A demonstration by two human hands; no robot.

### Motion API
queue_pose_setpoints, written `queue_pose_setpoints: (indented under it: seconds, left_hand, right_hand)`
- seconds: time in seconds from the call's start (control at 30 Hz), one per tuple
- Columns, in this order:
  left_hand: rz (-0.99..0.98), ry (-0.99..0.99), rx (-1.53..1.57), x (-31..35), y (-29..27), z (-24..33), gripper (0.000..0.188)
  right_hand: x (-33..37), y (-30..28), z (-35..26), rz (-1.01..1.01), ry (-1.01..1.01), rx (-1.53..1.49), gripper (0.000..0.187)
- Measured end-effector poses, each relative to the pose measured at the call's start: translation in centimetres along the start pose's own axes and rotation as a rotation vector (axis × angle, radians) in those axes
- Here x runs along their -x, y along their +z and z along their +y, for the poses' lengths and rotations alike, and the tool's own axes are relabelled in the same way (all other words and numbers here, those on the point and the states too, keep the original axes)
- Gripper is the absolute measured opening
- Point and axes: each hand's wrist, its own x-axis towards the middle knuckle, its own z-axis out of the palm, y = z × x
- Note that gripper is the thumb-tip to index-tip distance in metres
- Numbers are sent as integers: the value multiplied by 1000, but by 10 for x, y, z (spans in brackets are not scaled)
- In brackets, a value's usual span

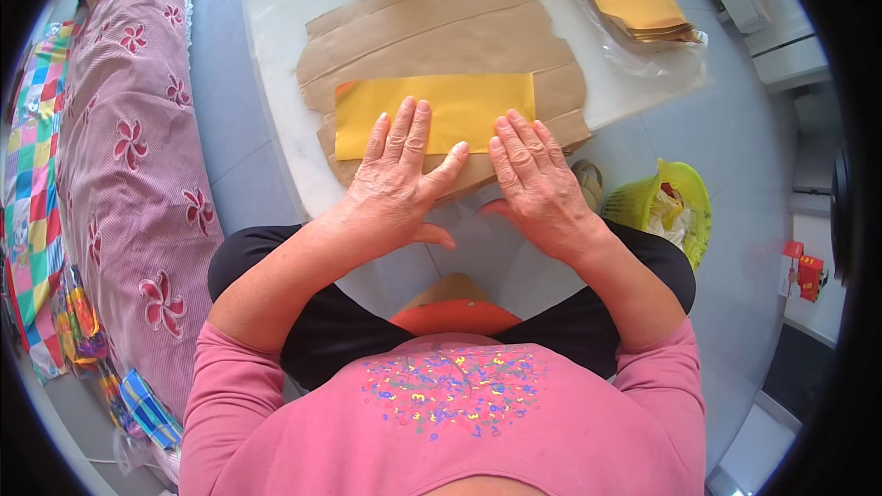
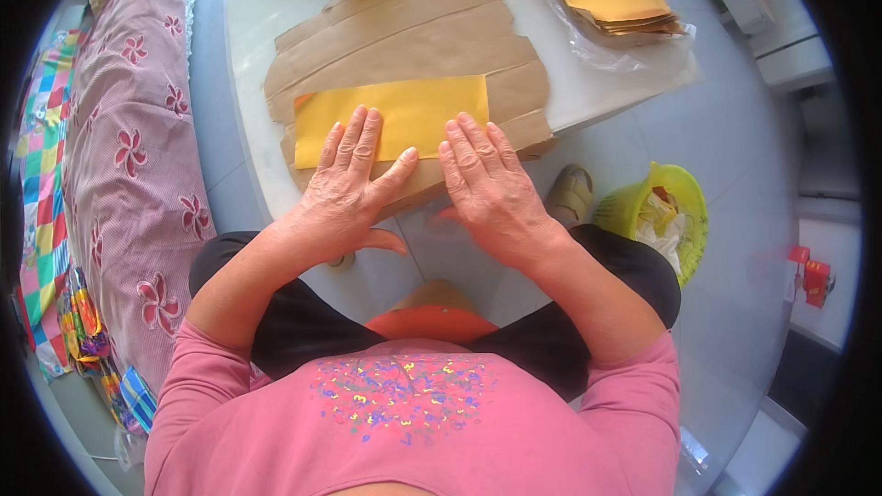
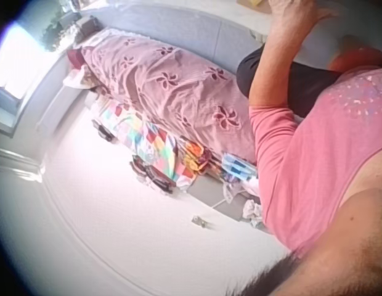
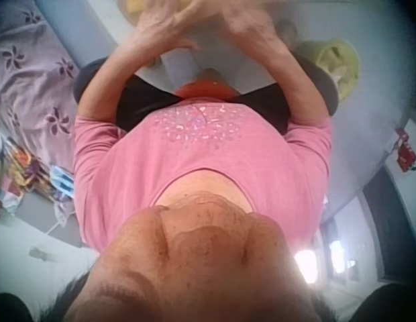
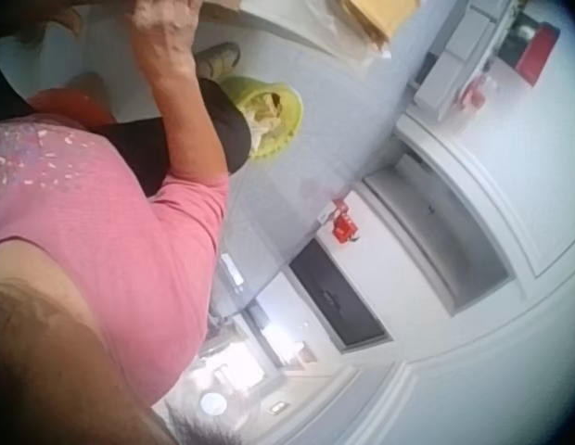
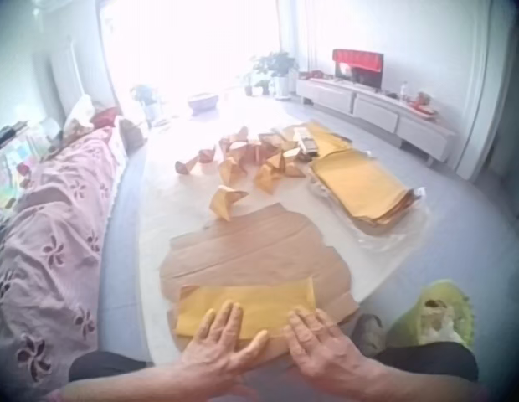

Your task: The person sits on the floor and folds rectangular sheets of gold paper into small, triangular, boat-like shapes by hand. They repeatedly fold the paper in half, fold corners to the center, and tuck flaps to form the final shape, placing completed items on a pile.

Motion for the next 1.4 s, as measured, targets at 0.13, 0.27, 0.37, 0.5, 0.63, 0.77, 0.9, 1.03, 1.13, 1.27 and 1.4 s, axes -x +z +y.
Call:
queue_pose_setpoints:
  seconds: [0.13, 0.27, 0.37, 0.5, 0.63, 0.77, 0.9, 1.03, 1.13, 1.27, 1.4]
  left_hand:
    - [-17, -4, -2, -1, -5, 1, 102]
    - [-28, -10, 2, -1, -7, 2, 102]
    - [-24, 10, 40, -2, -10, -4, 97]
    - [7, 121, 159, -11, -22, -26, 77]
    - [54, 248, 312, -27, -25, -52, 47]
    - [32, 301, 316, -36, -31, -61, 34]
    - [84, 187, 324, -39, -24, -60, 39]
    - [123, 38, 77, -43, -13, -52, 52]
    - [115, -62, 17, -48, -12, -51, 66]
    - [99, -233, -64, -51, -18, -50, 87]
    - [80, -350, -112, -52, -19, -52, 96]
  right_hand:
    - [17, -6, 11, 18, 32, 66, 70]
    - [32, -7, 24, 54, 73, 104, 69]
    - [34, -9, 28, 105, 117, 105, 70]
    - [23, -11, 23, 166, 104, 67, 72]
    - [12, -4, 19, 150, -45, 155, 55]
    - [2, -9, 10, 102, -142, 120, 42]
    - [-2, 0, 3, 93, -146, 75, 41]
    - [-13, 6, -13, 132, -124, 86, 41]
    - [-18, 7, -17, 134, -124, 105, 40]
    - [-17, 7, -17, 136, -121, 102, 41]
    - [-17, 5, -17, 142, -120, 88, 39]
